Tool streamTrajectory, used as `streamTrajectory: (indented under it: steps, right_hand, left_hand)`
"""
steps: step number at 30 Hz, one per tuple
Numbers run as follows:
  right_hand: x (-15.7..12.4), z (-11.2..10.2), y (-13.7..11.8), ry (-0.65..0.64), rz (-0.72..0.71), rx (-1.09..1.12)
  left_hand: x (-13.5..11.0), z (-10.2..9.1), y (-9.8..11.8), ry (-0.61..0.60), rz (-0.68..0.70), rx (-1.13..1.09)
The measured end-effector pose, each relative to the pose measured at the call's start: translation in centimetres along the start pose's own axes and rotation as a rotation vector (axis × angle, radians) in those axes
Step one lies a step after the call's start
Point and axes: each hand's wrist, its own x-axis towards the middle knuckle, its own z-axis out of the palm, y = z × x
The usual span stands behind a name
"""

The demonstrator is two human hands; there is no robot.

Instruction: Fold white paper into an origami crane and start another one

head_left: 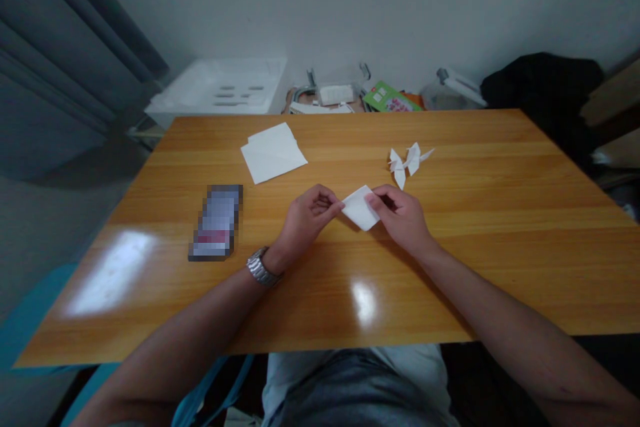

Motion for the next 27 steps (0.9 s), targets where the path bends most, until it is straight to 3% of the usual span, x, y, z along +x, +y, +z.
streamTrajectory:
  steps: [6, 13, 27]
  right_hand:
    - [-0.1, 0.3, 0.2, 0.004, 0.026, 0.028]
    - [-0.2, 0.3, 0.3, 0.051, 0.048, 0.05]
    - [-0.4, 0.6, 0.8, 0.118, -0.011, 0.137]
  left_hand:
    - [-0.1, 0.2, 0.0, 0.049, -0.013, -0.095]
    - [-0.2, 0.3, -0.1, -0.036, -0.077, -0.145]
    - [-0.9, 0.8, 1.3, 0.083, -0.07, -0.134]
